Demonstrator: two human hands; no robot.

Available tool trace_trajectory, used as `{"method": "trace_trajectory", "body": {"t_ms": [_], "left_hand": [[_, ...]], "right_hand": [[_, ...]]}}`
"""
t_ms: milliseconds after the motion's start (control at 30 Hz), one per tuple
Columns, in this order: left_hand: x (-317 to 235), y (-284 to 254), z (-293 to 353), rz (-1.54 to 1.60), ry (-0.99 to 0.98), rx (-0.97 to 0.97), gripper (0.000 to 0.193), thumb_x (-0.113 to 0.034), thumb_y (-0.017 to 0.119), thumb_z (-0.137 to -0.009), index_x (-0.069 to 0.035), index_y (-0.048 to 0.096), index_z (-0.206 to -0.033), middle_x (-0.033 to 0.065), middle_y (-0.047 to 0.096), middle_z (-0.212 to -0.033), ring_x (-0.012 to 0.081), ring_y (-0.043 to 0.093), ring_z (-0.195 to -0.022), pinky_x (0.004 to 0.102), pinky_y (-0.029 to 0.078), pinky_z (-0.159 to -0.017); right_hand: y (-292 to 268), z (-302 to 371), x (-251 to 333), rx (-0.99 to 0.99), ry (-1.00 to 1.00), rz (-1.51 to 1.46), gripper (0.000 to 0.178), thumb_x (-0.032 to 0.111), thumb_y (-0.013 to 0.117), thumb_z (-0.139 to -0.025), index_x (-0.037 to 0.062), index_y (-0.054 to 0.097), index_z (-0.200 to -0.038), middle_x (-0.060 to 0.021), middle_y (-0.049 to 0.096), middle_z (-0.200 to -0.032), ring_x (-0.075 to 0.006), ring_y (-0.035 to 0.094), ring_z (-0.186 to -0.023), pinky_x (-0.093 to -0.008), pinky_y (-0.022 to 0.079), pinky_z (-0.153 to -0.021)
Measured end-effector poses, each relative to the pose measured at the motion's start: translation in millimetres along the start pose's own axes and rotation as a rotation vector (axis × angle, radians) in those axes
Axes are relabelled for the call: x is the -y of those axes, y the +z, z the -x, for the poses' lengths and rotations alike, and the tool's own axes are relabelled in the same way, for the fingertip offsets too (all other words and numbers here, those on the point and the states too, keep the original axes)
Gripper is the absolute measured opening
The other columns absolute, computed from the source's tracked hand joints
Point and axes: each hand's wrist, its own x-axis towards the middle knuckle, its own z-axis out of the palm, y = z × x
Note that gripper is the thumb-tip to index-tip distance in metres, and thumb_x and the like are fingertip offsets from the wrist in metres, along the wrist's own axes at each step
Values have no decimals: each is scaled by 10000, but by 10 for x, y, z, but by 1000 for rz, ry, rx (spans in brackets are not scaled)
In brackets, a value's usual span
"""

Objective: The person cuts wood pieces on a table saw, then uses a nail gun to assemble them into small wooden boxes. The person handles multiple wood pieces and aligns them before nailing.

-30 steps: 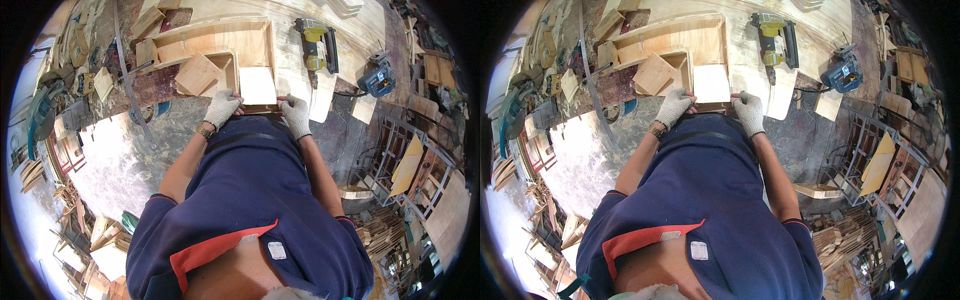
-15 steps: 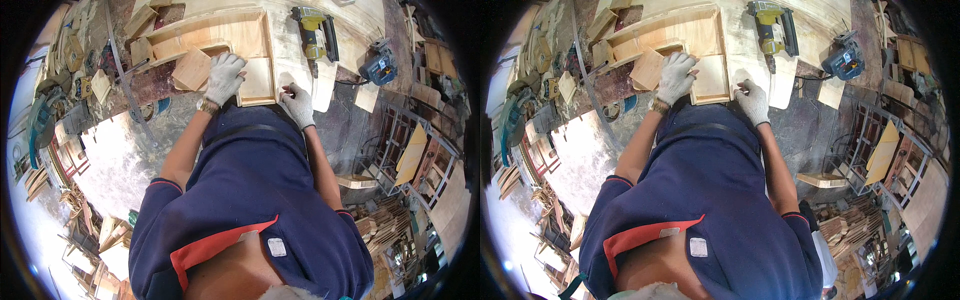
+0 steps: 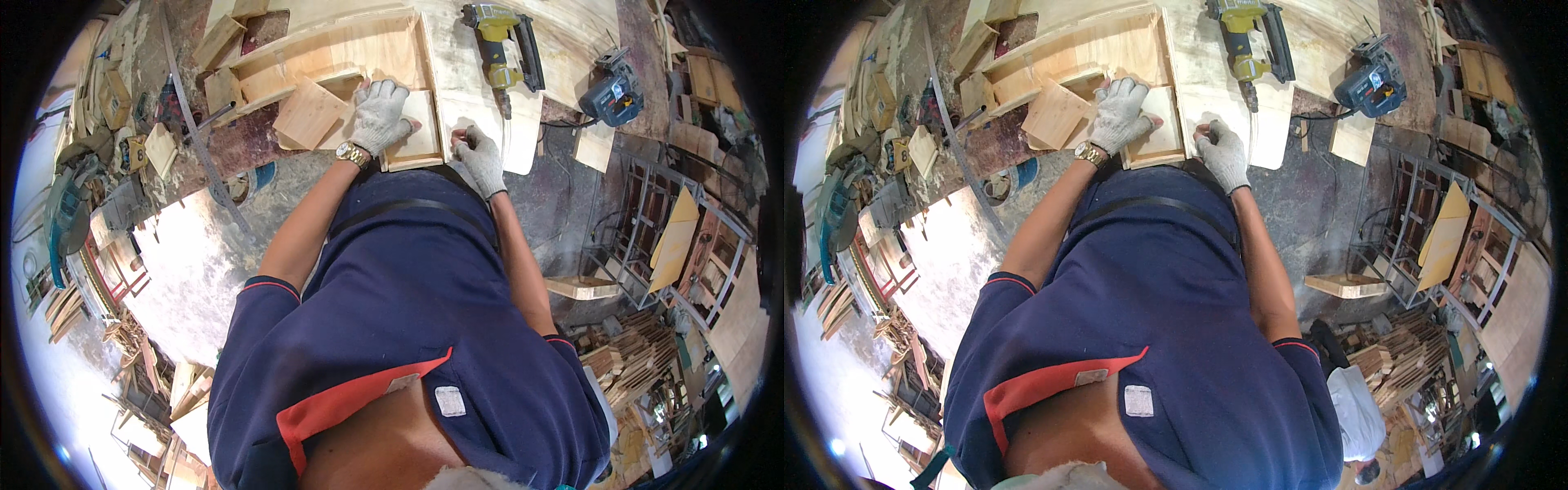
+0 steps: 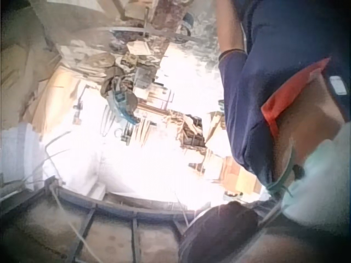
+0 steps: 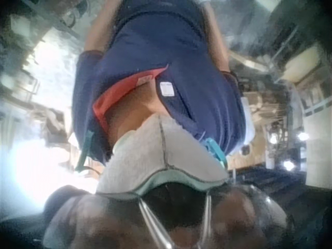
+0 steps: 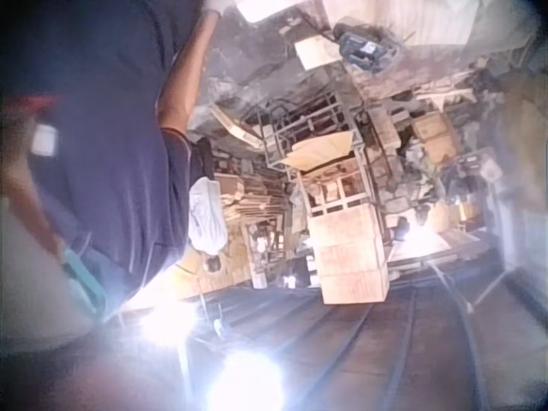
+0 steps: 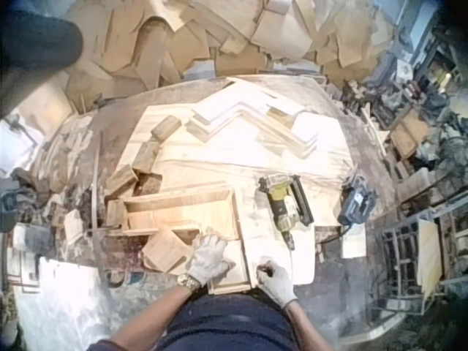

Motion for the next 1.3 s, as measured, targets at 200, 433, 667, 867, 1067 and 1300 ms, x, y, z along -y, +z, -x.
{"method": "trace_trajectory", "body": {"t_ms": [200, 433, 667, 867, 1067, 1300], "left_hand": [[0, -28, 28, 10, -68, 50, 488, -457, 782, -797, -116, 671, -1128, 84, 623, -1084, 267, 563, -1163, 548, 293, -1128], [40, 10, -20, 29, -124, 87, 408, -444, 745, -838, -122, 683, -1082, 86, 670, -1039, 281, 607, -1136, 565, 300, -1115], [109, -115, -254, 46, -211, 166, 355, -407, 699, -905, -109, 670, -1095, 98, 729, -1057, 280, 666, -1102, 587, 304, -1094], [71, -146, -252, -104, -39, 297, 428, -474, 721, -887, -103, 641, -1085, 87, 731, -1025, 270, 666, -1100, 596, 266, -1137], [135, -168, -251, 60, -94, 186, 495, -519, 739, -852, -120, 650, -1130, 87, 725, -1016, 269, 657, -1107, 570, 236, -1190], [48, -296, -194, -52, -45, 374, 521, -539, 747, -832, -151, 686, -1174, 72, 729, -1045, 267, 642, -1140, 560, 218, -1208]], "right_hand": [[64, 24, -16, -2, -19, -8, 206, 80, 678, -949, -37, 670, -1118, -47, 683, -881, -110, 632, -760, -263, 524, -698], [113, 29, -86, -32, -11, -131, 238, 163, 699, -923, -35, 696, -1055, -80, 705, -817, -126, 639, -728, -290, 525, -691], [118, 10, -95, -8, 17, -183, 211, 146, 691, -944, -31, 686, -1060, -56, 688, -825, -109, 625, -719, -267, 510, -666], [86, 63, -44, -24, 3, -155, 208, 134, 681, -937, -39, 688, -1053, -48, 682, -780, -111, 622, -693, -261, 499, -651], [13, 27, 64, 2, 8, -229, 200, 133, 669, -950, -47, 683, -1036, -64, 689, -782, -105, 626, -672, -253, 488, -616], [-4, -46, 123, -11, 114, -299, 174, 149, 649, -981, -17, 680, -1026, -69, 708, -783, -111, 665, -639, -245, 481, -524]]}}
